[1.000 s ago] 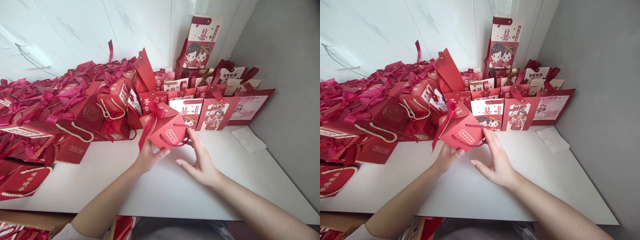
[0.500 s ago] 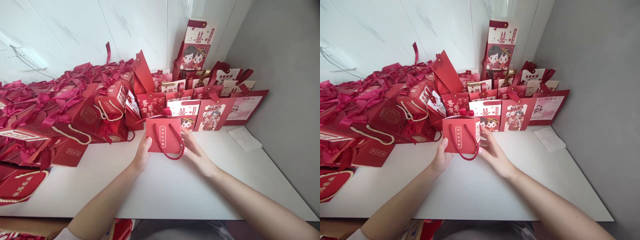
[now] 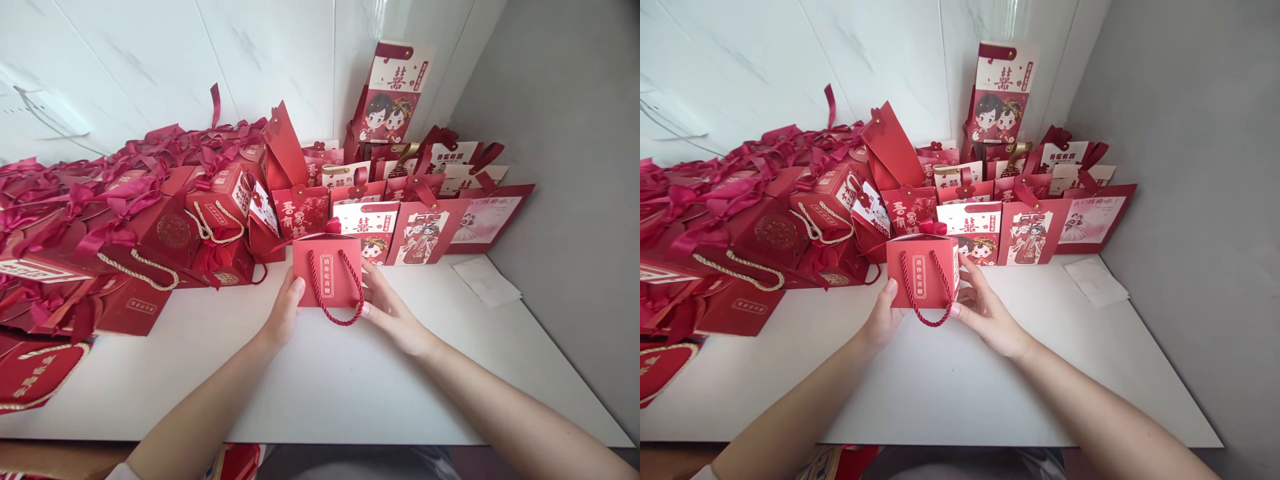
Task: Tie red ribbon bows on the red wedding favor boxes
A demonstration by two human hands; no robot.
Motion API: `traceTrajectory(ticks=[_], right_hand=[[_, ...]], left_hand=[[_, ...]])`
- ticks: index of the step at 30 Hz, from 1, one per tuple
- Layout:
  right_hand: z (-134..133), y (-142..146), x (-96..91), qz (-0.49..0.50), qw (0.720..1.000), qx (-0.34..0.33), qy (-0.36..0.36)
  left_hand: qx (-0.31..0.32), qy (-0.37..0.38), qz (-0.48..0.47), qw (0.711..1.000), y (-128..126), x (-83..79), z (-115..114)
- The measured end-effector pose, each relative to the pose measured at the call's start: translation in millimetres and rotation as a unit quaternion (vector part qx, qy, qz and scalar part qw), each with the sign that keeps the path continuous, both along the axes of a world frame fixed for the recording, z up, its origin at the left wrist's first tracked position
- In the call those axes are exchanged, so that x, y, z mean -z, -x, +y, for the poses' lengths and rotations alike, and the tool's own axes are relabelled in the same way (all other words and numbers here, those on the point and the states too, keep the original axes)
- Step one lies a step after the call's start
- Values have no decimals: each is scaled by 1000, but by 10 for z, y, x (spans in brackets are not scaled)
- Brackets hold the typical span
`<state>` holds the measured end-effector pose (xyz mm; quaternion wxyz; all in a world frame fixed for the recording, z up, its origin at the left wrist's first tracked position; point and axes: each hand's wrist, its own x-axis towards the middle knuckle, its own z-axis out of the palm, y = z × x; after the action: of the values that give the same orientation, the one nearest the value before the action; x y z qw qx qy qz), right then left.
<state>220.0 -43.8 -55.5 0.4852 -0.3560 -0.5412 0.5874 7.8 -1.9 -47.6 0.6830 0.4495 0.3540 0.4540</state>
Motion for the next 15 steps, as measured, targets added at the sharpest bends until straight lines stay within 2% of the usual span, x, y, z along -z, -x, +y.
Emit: traceTrajectory(ticks=[4,7,9,13,15], right_hand=[[-10,-3,7,-7,1000,6,-8],[-4,6,5,0,999,28,-36],[3,21,-8,4,994,76,-78],[-8,61,-34,-31,972,180,-149],[-31,73,-30,-65,960,207,-177]], left_hand=[[0,-29,18,999,21,34,17],[4,-79,72,994,5,-20,11],[-1,-111,112,987,-14,-74,-13],[-57,-162,137,976,-50,-134,-90],[-30,-192,134,972,-59,-133,-123]])
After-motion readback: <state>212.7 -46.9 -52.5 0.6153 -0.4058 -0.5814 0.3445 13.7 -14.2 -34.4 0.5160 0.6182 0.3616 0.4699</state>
